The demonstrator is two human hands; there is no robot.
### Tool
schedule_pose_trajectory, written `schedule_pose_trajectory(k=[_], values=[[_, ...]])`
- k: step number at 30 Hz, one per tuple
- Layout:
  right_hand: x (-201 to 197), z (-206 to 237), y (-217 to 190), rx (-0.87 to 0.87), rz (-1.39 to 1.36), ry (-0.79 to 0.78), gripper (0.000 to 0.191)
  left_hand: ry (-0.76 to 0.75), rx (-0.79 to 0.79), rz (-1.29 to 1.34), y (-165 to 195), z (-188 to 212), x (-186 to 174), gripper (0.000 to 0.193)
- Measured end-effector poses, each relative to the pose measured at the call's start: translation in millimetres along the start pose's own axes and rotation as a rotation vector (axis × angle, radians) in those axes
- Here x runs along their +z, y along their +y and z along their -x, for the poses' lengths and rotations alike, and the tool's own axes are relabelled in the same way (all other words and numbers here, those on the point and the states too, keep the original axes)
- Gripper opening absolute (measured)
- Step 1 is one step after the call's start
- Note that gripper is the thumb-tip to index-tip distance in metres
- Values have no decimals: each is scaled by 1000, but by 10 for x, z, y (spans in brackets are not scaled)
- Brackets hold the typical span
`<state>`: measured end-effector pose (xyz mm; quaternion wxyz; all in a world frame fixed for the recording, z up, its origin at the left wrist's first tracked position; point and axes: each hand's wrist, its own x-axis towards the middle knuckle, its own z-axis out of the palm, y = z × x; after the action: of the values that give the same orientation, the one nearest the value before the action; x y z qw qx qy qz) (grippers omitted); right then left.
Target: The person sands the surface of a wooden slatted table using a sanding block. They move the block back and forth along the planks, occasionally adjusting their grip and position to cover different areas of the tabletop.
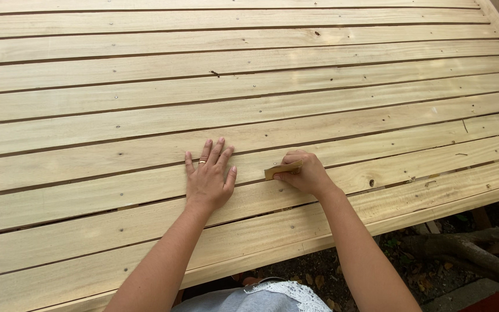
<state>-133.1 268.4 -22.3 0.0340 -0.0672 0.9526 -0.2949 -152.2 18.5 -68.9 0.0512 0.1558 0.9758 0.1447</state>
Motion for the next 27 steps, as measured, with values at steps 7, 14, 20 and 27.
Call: schedule_pose_trajectory(k=[7, 14, 20, 27], values=[[104, 20, 50, -20, 10, 70, 22, 47, 25, 21, -18, -6, 15, 59], [191, 47, 101, 81, -149, 122, 29, -4, -10, 30, -18, -8, 30, 58], [181, 28, 113, 60, -142, 76, 30, 39, 11, 34, -30, -8, 40, 57], [186, -13, 110, 151, -145, 33, 29, 19, -1, 55, -51, -20, 72, 57]])
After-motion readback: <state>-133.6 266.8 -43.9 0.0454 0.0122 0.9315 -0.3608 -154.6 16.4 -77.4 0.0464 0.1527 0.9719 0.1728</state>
